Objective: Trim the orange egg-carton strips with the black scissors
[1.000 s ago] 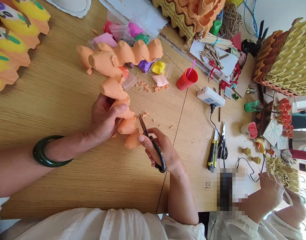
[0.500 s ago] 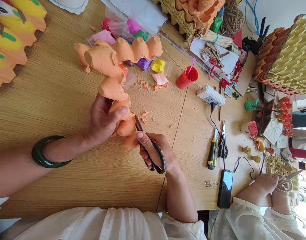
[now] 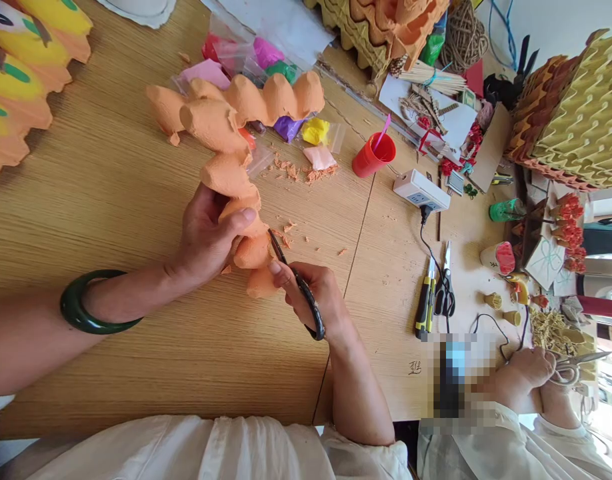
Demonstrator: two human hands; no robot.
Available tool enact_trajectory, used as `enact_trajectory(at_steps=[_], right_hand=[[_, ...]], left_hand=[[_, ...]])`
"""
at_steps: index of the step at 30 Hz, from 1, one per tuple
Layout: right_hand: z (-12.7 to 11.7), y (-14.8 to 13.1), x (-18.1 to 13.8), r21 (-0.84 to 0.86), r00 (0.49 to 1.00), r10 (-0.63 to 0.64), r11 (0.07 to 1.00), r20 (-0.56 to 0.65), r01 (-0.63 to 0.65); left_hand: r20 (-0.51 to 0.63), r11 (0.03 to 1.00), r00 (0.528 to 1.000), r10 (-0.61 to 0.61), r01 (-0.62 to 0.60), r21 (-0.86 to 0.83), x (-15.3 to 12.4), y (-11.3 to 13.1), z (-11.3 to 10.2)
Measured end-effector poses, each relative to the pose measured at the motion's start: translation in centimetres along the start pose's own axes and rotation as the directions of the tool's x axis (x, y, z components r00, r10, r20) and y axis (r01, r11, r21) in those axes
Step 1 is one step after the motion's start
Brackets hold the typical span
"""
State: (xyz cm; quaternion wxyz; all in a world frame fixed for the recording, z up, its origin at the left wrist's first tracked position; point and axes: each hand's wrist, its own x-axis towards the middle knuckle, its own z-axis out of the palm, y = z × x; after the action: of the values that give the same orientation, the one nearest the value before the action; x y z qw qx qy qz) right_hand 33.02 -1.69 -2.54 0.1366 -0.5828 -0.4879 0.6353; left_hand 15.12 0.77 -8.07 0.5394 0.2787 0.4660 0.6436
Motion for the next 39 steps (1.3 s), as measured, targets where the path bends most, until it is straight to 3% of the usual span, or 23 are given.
enact_trajectory(at_steps=[4,10,13,15,20,24,33,39], right_hand=[[-0.8,0.4,0.9,0.087,0.999,-0.036,0.995,-0.035,0.039],[-1.7,0.8,1.8,0.228,0.969,-0.243,0.943,-0.035,0.244],[-1.3,1.0,2.1,0.323,0.967,-0.253,0.912,-0.041,0.252],[-0.9,1.1,2.2,0.321,0.97,-0.241,0.917,-0.023,0.235],[0.1,0.9,2.0,0.232,0.963,-0.267,0.936,-0.025,0.265],[0.2,1.0,1.9,0.184,0.959,-0.275,0.942,-0.063,0.282],[0.3,1.2,1.8,0.054,0.934,-0.32,0.942,-0.158,0.331],[0.6,0.5,1.6,0.036,0.919,-0.298,0.948,-0.26,0.317]], left_hand=[[0.064,0.992,0.994,-0.083,0.089,-0.095,0.2,-0.1,0.0],[0.163,0.959,0.957,-0.241,0.26,-0.11,0.1,0.4,0.3],[0.201,0.93,0.931,-0.306,0.337,-0.147,0.2,0.4,0.2],[0.245,0.898,0.903,-0.353,0.4,-0.181,0.3,0.4,0.2],[0.431,0.795,0.78,-0.453,0.573,-0.201,0.4,0.5,0.2],[0.424,0.802,0.791,-0.441,0.559,-0.209,0.4,0.0,0.1],[0.336,0.883,0.865,-0.374,0.443,-0.158,0.2,-0.1,-0.1],[0.338,0.875,0.851,-0.401,0.465,-0.134,0.0,0.5,0.1]])
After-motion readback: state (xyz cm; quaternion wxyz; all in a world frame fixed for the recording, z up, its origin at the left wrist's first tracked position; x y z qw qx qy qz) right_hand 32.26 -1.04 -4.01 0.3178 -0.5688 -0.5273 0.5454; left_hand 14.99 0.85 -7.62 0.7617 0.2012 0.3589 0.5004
